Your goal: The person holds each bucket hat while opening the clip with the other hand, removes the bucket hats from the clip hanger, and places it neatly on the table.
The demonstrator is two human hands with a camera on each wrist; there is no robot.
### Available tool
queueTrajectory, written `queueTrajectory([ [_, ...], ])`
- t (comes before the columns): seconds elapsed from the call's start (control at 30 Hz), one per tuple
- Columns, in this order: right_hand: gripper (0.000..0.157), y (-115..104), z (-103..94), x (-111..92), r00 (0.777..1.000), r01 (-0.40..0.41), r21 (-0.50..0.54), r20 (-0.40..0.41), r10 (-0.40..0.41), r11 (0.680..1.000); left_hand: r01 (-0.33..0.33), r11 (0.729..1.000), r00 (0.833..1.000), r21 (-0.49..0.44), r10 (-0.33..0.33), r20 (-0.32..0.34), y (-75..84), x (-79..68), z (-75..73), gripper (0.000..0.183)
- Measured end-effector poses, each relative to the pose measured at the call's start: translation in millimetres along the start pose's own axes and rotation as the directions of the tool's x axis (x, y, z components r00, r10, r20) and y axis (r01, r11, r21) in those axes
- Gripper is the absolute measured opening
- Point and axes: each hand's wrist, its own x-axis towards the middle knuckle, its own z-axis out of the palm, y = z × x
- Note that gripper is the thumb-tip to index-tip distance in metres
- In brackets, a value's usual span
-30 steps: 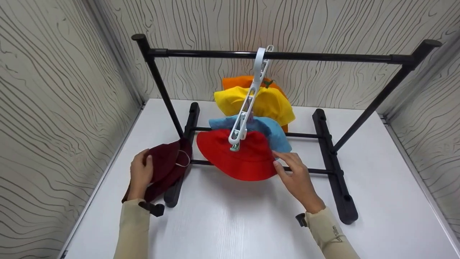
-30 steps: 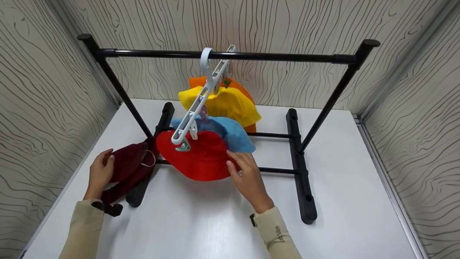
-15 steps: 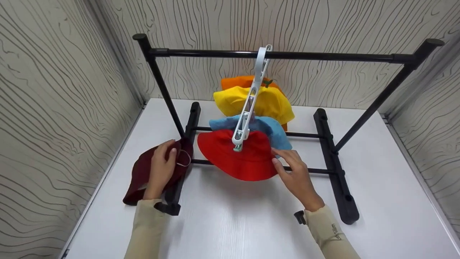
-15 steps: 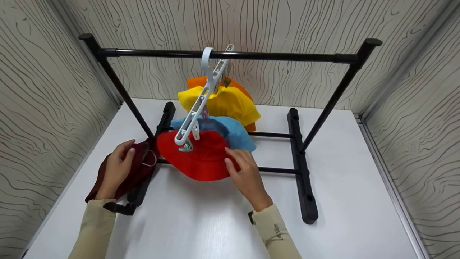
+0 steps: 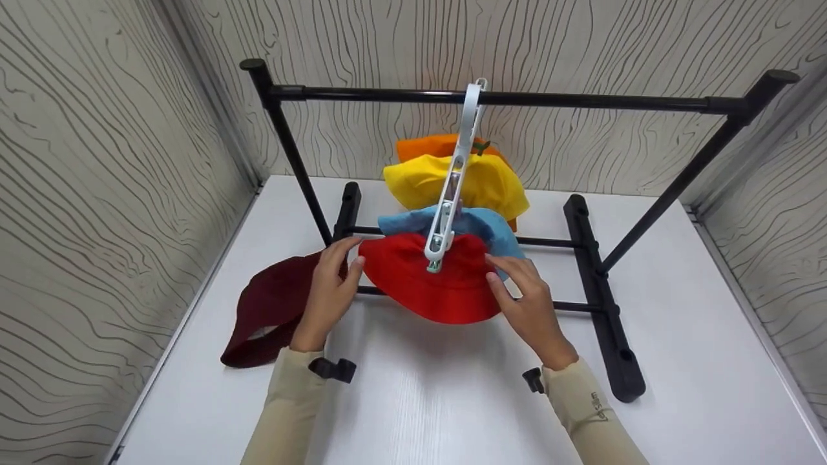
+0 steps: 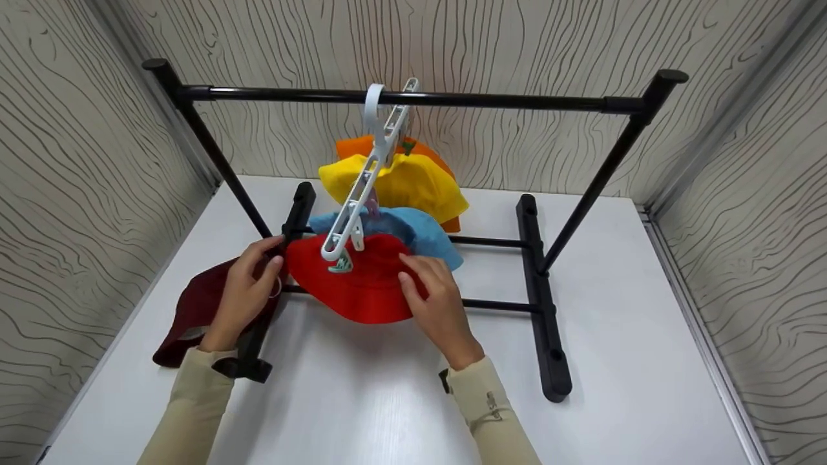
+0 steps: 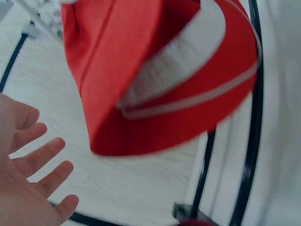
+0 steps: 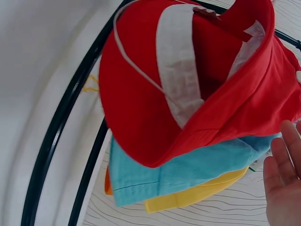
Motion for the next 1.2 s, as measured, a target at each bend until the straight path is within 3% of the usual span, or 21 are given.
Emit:
queueTrajectory([
  [0.17,0.033,-7,3.5,11,0.999,0.015,-0.009,-0.033,-0.016,1.0,-0.076,0.996,0.996,-0.036,0.078,0.048,18.1,8.9,12.7,0.038],
  [0.53,0.036,-22,11.8,37,0.999,-0.031,0.036,0.015,0.03,0.999,-0.112,0.993,0.981,0.039,0.104,0.161,42.7,26.1,35.5,0.041],
  [0.77,0.039,-29,21.4,49,0.999,-0.017,0.006,0.036,0.016,1.0,-0.149,0.987,0.966,0.056,0.134,0.22,45.4,31.1,46.4,0.041],
  [1.2,0.041,-31,28.7,59,0.996,-0.051,0.028,0.076,0.049,0.998,-0.187,0.974,0.965,0.124,0.159,0.207,43.5,36.3,61.6,0.03],
])
